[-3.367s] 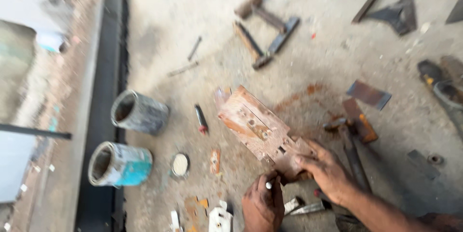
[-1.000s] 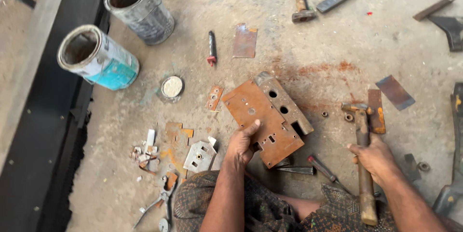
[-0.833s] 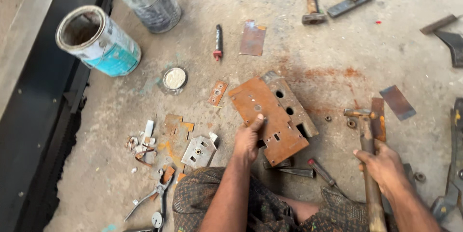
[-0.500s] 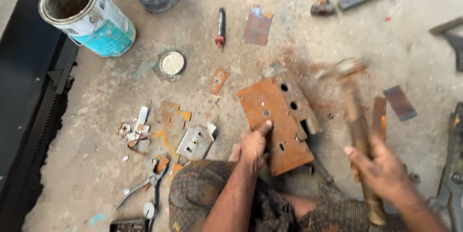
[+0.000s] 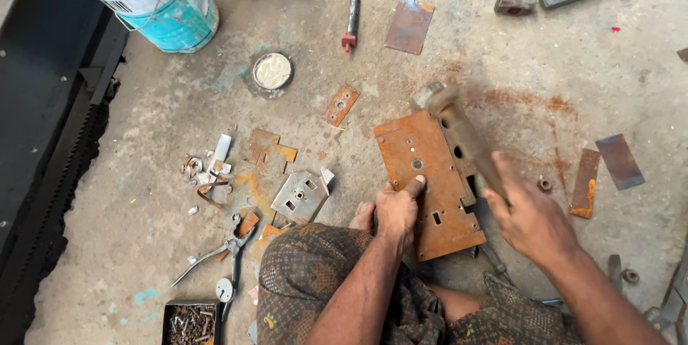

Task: The person sits on the floor and uses a hammer to strike a metal punch on a rusty metal plate resting on an anvil. They repeatedly adjust the plate and punch, hammering to shape or flatten the metal.

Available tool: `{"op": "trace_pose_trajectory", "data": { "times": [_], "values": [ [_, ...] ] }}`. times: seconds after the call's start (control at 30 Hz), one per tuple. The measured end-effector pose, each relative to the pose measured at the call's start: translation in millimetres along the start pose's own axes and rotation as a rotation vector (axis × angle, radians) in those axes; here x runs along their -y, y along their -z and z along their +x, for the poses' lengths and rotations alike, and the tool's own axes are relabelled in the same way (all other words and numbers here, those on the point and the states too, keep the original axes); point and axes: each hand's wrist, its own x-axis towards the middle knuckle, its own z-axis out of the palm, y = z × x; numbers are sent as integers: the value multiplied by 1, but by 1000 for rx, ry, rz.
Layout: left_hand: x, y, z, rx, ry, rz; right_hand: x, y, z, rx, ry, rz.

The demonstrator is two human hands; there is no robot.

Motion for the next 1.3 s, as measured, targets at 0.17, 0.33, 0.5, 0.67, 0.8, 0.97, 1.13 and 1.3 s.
{"op": "trace_pose_trajectory", "data": {
  "times": [0.17,0.33,0.5,0.67,0.8,0.97,1.13,1.3],
  "values": [
    [-4,-2,-2,-39,42,29,-7,3,-8,-274,108,318],
    [-3,-1,-3,-48,34,54,-11,-9,-7,-497,369,362],
    [-4,-1,-4,-38,14,55,3,10,0,-9,6,-19],
    [-1,-2,-1,-59,29,45,9,12,-23,-423,212,392],
    [1,-1,-1,-49,9,53,1,3,-11,-284,133,110],
    [0,-1,-3,-51,-1,69,-1,3,-1,-181,91,86],
    [0,-2,-3,-30,-44,37,8,3,-2,59,-149,43],
    [-1,-1,-5,-33,10,56,6,0,7,-81,-47,75]
  ]
}}
